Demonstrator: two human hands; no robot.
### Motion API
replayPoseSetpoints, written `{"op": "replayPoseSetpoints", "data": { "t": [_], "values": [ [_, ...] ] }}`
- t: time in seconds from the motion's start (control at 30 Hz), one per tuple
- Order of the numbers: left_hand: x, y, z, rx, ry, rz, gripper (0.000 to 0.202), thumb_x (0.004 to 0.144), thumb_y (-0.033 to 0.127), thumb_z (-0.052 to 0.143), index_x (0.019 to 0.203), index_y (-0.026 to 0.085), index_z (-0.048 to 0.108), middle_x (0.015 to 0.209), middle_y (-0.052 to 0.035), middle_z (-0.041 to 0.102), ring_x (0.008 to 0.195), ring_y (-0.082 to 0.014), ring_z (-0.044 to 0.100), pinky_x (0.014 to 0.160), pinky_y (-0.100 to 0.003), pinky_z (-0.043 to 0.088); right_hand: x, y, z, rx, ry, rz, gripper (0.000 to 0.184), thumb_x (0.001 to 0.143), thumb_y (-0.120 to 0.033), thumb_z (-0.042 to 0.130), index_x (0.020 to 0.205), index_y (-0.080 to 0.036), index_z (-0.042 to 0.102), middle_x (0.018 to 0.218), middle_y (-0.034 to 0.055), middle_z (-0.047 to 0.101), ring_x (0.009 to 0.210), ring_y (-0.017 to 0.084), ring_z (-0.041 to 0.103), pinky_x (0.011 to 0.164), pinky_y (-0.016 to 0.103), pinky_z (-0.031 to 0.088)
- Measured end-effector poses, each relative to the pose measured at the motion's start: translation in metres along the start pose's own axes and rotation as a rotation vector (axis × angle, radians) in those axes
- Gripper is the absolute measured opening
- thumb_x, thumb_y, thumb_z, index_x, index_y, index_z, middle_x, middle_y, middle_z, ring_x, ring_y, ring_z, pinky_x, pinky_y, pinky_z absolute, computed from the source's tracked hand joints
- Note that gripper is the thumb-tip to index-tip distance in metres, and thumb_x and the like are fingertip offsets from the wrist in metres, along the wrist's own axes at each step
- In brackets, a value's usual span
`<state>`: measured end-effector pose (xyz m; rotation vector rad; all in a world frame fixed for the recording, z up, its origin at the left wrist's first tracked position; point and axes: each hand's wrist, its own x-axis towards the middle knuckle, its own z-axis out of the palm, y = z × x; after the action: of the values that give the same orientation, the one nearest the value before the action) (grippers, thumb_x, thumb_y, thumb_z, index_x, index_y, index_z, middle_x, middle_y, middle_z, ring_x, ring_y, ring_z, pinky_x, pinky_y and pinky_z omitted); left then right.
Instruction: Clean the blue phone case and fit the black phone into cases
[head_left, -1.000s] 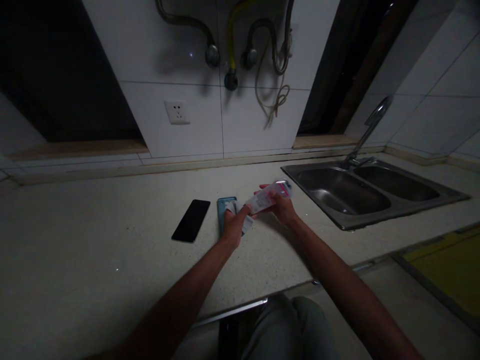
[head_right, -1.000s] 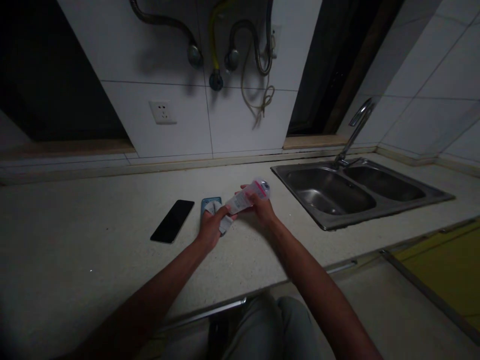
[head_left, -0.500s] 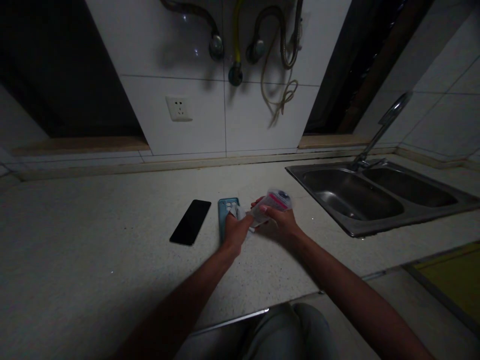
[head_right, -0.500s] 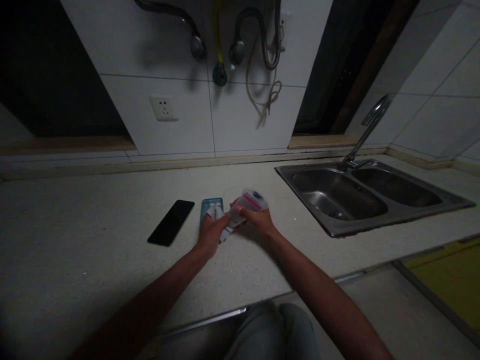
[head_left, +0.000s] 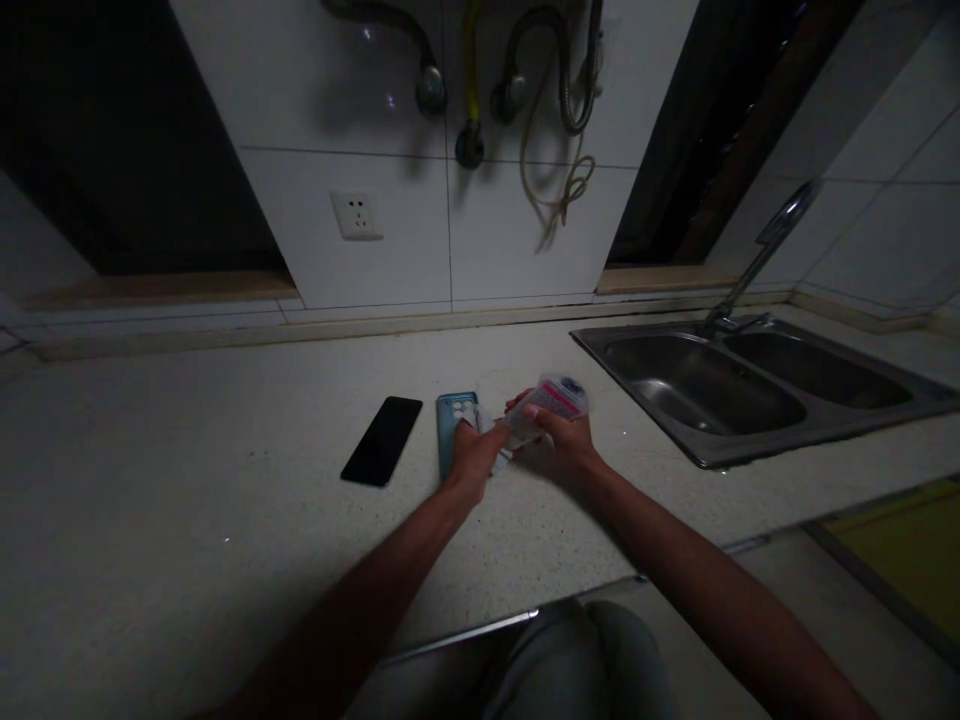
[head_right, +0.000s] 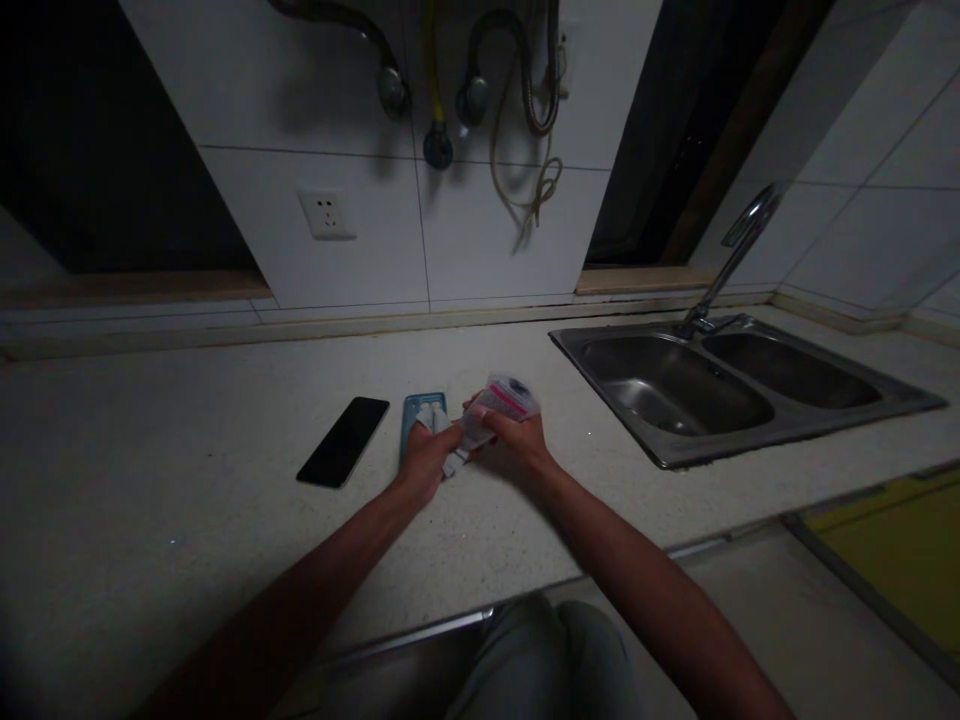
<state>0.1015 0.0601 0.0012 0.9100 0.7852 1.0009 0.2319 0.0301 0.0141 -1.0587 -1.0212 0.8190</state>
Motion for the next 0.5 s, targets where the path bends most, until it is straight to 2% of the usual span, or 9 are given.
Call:
{"op": "replayPoseSetpoints", "data": {
  "t": [0.1, 0.2, 0.4, 0.5],
  "values": [
    [0.0005, 0.0006, -0.0002, 0.073, 0.0, 0.045, 0.025, 0.061, 0.032, 0.082, 0.072, 0.015, 0.067, 0.066, -0.0056, 0.065, 0.051, -0.0129, 0.057, 0.047, -0.023, 0.044, -0.001, -0.0006, 0.0007, -0.017, -0.005, -0.018, 0.027, 0.067, -0.044, 0.077, 0.08, -0.022, 0.072, 0.077, 0.0049, 0.076, 0.055, 0.019, 0.065, 0.041, 0.025, 0.043],
    [0.0012, 0.001, -0.0007, 0.076, -0.004, 0.035, 0.022, 0.062, 0.03, 0.081, 0.07, 0.016, 0.066, 0.066, -0.0057, 0.065, 0.053, -0.0137, 0.058, 0.047, -0.023, 0.046, -0.0018, -0.0006, 0.0012, -0.033, -0.001, -0.032, 0.027, 0.068, -0.045, 0.077, 0.08, -0.022, 0.071, 0.078, 0.005, 0.076, 0.056, 0.019, 0.065, 0.04, 0.026, 0.043],
    [0.0009, 0.0027, 0.0009, 0.021, -0.048, -0.028, 0.021, 0.063, 0.025, 0.081, 0.076, 0.016, 0.067, 0.074, -0.0083, 0.068, 0.056, -0.0148, 0.06, 0.051, -0.025, 0.049, -0.0038, -0.0007, 0.0018, -0.047, 0.047, -0.043, 0.027, 0.068, -0.044, 0.077, 0.079, -0.02, 0.071, 0.077, 0.0057, 0.076, 0.055, 0.019, 0.066, 0.039, 0.025, 0.044],
    [0.0012, 0.0034, 0.0012, -0.041, -0.048, -0.069, 0.018, 0.062, 0.017, 0.079, 0.075, 0.016, 0.066, 0.072, -0.0058, 0.068, 0.056, -0.0135, 0.059, 0.051, -0.023, 0.047, -0.0045, 0.001, 0.0016, -0.016, 0.084, -0.07, 0.027, 0.067, -0.044, 0.078, 0.078, -0.02, 0.071, 0.074, 0.0051, 0.076, 0.051, 0.017, 0.064, 0.037, 0.024, 0.042]
  ]
}}
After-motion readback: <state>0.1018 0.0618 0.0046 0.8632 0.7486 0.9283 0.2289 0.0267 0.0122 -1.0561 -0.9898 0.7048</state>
